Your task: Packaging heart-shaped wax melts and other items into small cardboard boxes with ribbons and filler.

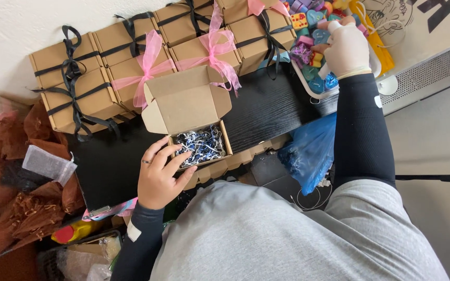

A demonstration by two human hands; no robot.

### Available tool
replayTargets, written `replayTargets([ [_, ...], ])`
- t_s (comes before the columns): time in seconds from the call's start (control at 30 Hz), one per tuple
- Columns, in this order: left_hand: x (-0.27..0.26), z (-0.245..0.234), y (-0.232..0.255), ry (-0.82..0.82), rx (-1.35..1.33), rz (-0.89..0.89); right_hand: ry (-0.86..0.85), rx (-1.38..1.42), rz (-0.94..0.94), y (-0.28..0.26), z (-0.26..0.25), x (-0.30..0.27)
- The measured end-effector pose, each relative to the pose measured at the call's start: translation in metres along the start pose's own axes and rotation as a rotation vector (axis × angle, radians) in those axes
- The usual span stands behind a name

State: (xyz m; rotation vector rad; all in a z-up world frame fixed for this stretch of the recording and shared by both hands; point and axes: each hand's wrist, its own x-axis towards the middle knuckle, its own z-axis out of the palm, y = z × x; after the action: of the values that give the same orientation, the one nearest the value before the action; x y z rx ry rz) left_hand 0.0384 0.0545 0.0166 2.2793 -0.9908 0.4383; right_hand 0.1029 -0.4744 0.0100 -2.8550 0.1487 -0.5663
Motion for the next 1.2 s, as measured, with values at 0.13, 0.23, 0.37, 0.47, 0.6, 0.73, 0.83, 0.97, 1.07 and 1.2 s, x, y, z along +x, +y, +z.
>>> replayTargets([
  [0.13,-0.002,0.000,0.001,0.007,0.015,0.001,0.136,-0.087,-0.049,-0.008,-0.004,-0.012],
  [0.23,-0.005,-0.001,0.004,0.044,0.064,0.008,0.300,0.009,-0.051,-0.041,-0.022,-0.028],
  [0.37,-0.025,0.008,0.004,0.221,0.088,0.065,0.293,0.308,0.065,-0.122,-0.050,-0.066],
  [0.47,-0.035,0.018,0.012,0.330,0.028,0.089,0.105,0.550,0.144,-0.180,-0.064,-0.097],
  [0.6,-0.013,0.010,0.046,0.235,-0.288,0.013,-0.070,0.703,0.047,-0.223,-0.056,-0.134],
  [0.73,0.007,0.008,0.069,0.006,-0.688,-0.172,0.078,0.564,-0.266,-0.248,-0.052,-0.141],
  [0.83,-0.010,0.031,0.067,-0.113,-0.983,-0.294,0.127,0.532,-0.341,-0.259,-0.049,-0.142],
  [0.97,-0.018,0.045,0.065,-0.117,-1.414,-0.515,0.128,0.527,-0.380,-0.265,-0.043,-0.143],
  [1.07,-0.019,0.048,0.064,-0.097,-1.555,-0.640,-0.046,0.635,-0.347,-0.260,-0.046,-0.141],
  [1.2,-0.024,0.045,0.059,-0.017,-1.534,-0.621,-0.320,0.815,-0.252,-0.247,-0.058,-0.132],
])
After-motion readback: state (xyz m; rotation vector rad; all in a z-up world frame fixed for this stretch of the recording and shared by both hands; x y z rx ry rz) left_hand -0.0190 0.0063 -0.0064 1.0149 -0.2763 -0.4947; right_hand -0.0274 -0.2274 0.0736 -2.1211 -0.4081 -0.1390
